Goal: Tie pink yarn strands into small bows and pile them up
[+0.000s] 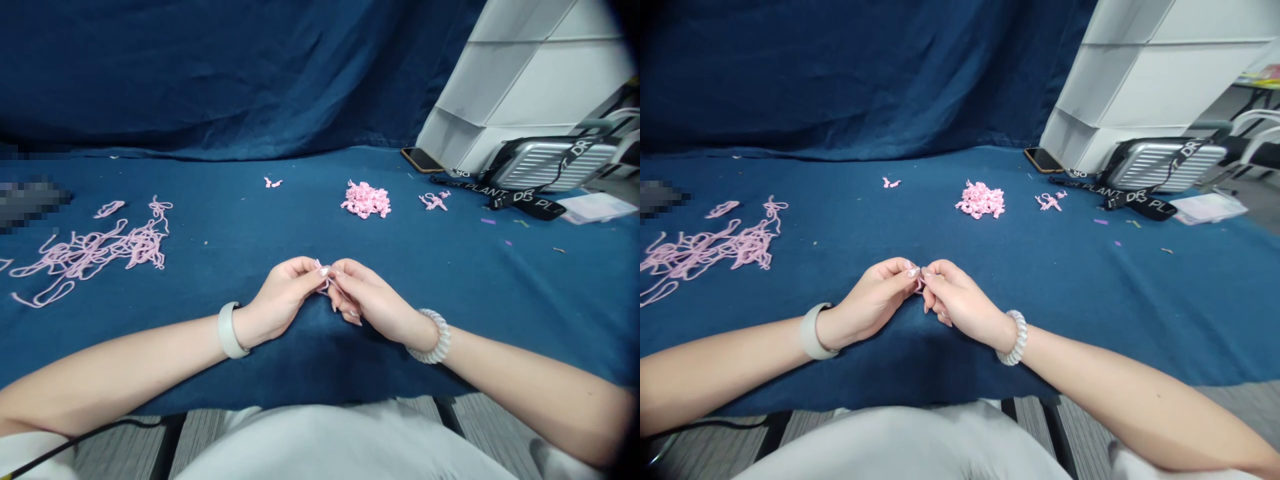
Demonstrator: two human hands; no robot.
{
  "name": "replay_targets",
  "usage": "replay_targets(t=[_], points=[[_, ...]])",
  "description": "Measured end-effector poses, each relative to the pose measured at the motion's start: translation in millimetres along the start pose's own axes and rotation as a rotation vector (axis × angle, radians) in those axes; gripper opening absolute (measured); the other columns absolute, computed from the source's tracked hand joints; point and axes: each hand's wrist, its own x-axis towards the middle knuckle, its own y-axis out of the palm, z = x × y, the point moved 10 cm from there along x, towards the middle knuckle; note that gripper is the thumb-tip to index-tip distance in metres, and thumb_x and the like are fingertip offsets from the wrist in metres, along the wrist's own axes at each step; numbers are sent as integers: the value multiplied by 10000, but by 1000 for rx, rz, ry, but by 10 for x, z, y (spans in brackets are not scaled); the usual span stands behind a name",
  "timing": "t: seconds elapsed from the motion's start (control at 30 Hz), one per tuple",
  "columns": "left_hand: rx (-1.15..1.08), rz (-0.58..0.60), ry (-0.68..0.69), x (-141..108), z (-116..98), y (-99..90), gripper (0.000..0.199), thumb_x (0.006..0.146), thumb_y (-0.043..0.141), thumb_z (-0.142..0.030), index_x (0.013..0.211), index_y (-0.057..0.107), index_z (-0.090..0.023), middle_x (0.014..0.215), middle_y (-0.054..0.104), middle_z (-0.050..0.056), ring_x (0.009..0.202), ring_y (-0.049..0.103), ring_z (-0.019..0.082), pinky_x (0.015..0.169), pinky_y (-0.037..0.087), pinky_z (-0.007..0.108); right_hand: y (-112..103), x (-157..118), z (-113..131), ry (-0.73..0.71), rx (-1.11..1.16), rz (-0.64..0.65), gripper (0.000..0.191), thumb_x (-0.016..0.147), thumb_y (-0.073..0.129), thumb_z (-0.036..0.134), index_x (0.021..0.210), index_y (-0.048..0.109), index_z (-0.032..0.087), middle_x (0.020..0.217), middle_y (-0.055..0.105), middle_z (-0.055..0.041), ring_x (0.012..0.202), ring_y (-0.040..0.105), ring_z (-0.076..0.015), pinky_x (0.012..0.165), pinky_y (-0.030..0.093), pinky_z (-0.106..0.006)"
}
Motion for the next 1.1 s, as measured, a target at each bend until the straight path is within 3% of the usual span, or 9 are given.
replay_targets(t=[0.2,0.37,0.53,0.7,0.8,0.97,1.1], points=[[-40,-31,37,0,-36,-33,151,726,721,-227,715,598,-139,668,607,-13,643,538,77,678,418,215,101,-57,89,-55,-278,79,260,907,413,441,884,472,188,491,464,74,391,355,-52,390,300,-168],[-15,-81,15,-5,-46,-48,195,707,733,-262,692,577,-145,703,608,-8,632,541,86,598,421,211,159,-69,127,-111,-461,116,299,908,426,373,743,548,156,449,444,62,395,398,-57,451,334,-190],[26,-110,-1,7,-68,-102,188,747,699,-289,752,588,-137,851,680,46,748,611,119,691,459,236,130,-76,187,-181,-557,78,301,919,406,332,708,537,161,500,494,42,451,452,-70,505,367,-199],[-88,-69,-18,18,-110,-54,193,784,669,-258,787,496,-174,798,710,45,858,671,178,783,493,302,172,-128,238,-270,-719,91,292,926,396,256,680,526,166,518,538,30,513,522,-85,579,397,-208],[-157,-10,-18,16,-162,19,194,793,660,-245,799,476,-184,757,702,15,786,687,168,811,511,342,194,-182,312,-364,-782,86,300,933,390,260,688,538,170,542,552,23,523,525,-88,579,388,-213],[-190,-14,11,2,-287,34,184,801,652,-236,795,476,-183,645,636,-52,601,653,93,821,535,347,197,-302,495,-524,-835,15,265,933,412,270,748,581,184,555,534,16,504,480,-91,550,364,-225],[-194,8,13,-16,-338,78,169,804,650,-236,762,497,-176,607,617,-62,540,612,55,821,542,317,200,-340,534,-528,-845,2,221,914,452,283,781,597,184,590,552,5,514,466,-91,541,363,-223]])
